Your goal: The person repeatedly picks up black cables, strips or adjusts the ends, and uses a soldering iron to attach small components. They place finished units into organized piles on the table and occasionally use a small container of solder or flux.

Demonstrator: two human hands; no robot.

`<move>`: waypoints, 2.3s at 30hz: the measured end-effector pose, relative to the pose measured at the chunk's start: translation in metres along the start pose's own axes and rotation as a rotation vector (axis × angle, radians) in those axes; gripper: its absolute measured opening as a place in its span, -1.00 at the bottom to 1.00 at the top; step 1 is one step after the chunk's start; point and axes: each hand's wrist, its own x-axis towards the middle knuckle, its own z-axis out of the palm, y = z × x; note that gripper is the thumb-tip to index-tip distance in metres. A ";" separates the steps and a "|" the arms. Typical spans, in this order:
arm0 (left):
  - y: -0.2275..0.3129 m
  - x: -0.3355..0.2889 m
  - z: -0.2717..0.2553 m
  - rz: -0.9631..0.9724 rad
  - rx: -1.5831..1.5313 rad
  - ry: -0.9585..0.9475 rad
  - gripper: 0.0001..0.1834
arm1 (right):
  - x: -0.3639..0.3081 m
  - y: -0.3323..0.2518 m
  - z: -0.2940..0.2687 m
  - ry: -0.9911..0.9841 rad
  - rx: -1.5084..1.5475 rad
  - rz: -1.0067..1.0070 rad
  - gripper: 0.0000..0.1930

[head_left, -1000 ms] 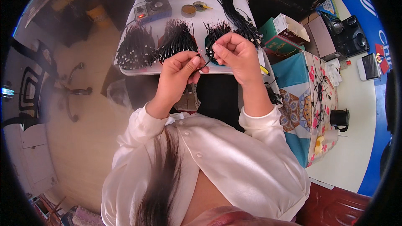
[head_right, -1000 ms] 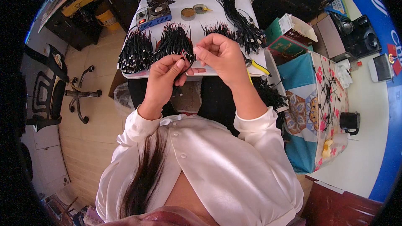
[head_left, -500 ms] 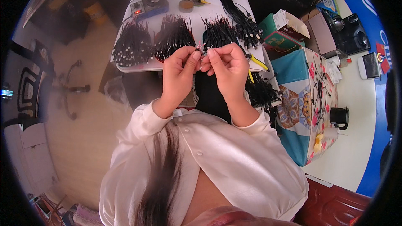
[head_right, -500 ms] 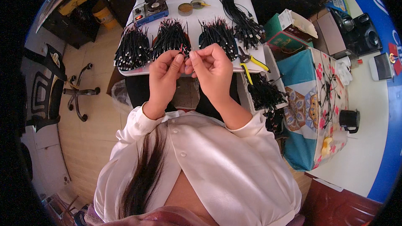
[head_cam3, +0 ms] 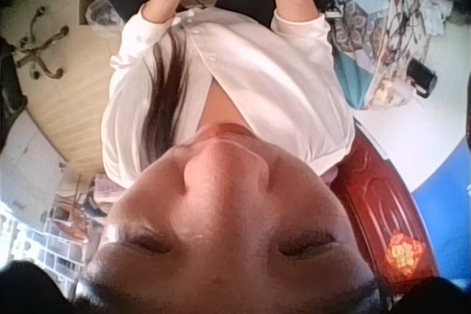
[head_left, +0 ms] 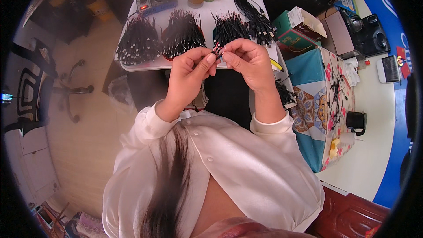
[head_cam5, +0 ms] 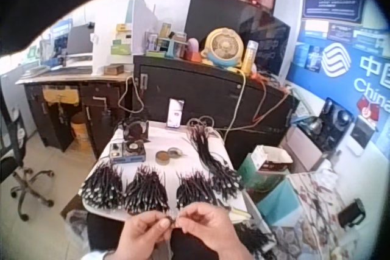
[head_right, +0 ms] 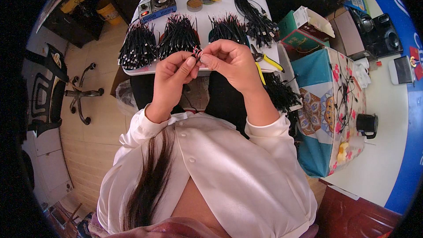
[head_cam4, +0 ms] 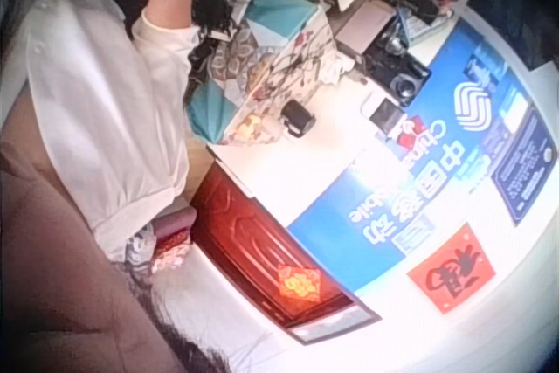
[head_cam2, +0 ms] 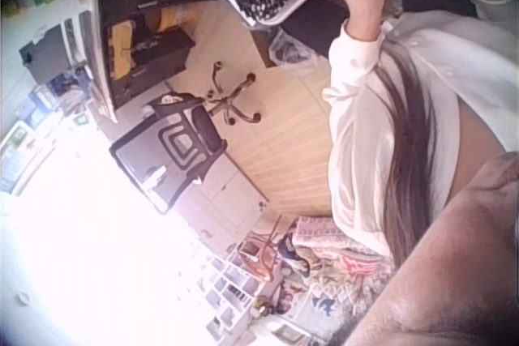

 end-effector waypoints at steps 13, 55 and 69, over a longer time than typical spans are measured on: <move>-0.004 -0.001 -0.004 -0.119 -0.189 -0.116 -0.83 | -0.003 0.021 0.006 -0.066 0.665 0.184 -0.93; 0.005 -0.010 -0.010 -0.364 -0.194 -0.329 -0.84 | -0.009 0.025 -0.016 -0.400 0.623 0.547 -0.81; -0.007 -0.009 -0.007 -0.315 -0.253 -0.261 -0.83 | -0.010 0.033 -0.022 -0.308 0.553 0.477 -0.76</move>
